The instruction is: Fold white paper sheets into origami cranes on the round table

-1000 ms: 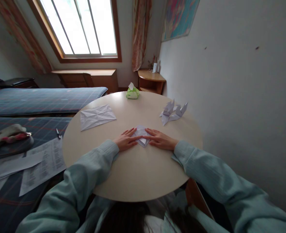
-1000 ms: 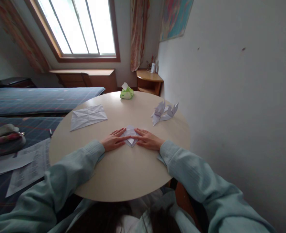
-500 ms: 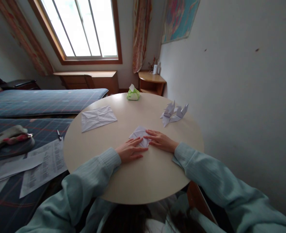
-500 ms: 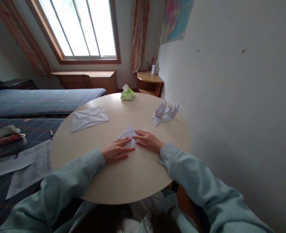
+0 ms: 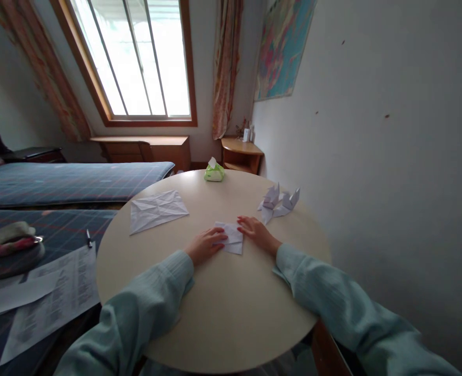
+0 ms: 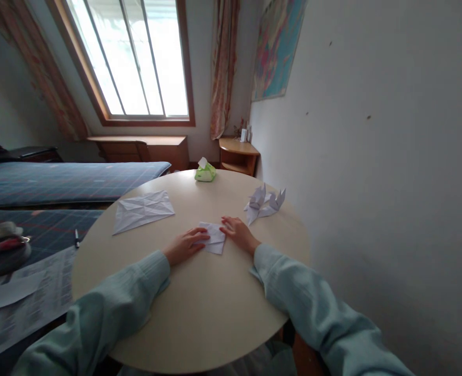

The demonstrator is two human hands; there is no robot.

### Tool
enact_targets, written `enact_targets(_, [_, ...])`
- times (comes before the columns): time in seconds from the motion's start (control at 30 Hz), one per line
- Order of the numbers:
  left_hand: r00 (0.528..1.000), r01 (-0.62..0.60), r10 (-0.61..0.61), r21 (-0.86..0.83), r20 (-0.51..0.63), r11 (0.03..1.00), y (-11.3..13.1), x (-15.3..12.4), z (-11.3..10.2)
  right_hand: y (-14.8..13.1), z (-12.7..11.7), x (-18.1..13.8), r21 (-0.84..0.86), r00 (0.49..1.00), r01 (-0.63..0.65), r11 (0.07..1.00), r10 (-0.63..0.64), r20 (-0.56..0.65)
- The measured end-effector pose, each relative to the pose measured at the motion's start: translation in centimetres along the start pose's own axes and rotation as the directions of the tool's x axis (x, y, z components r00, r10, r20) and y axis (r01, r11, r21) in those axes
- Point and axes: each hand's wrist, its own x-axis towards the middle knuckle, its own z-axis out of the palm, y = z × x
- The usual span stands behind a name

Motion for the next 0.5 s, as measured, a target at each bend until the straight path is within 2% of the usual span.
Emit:
enact_targets(0.1, [0.999,0.026,-0.025,-0.035,0.025,0.999,-0.3,-0.2,0.0,0.1,0.2,0.7,0.139,0.995,-0.062,0.988,0.051,0.084])
enact_targets(0.23, [0.997,0.035,-0.033,-0.031,0.067,0.999,-0.2,-0.6,0.1,-0.6,0.2,0.4,0.361,0.986,-0.164,0.918,0.145,0.079])
enact_targets(0.37, [0.991,0.024,-0.021,-0.023,0.13,0.999,0.2,-0.7,0.0,-1.5,0.9,0.0,0.484,0.964,-0.249,0.839,0.262,0.041])
enact_targets(0.43, [0.991,0.008,-0.004,-0.031,0.137,0.999,0.3,-0.7,-0.3,-1.7,1.2,0.1,0.56,0.94,-0.301,0.772,0.338,0.039])
enact_targets(0.5, [0.996,0.042,-0.038,-0.047,0.082,0.998,0.3,-0.6,-0.5,-1.8,1.2,0.2,0.671,0.909,-0.341,0.658,0.413,0.056])
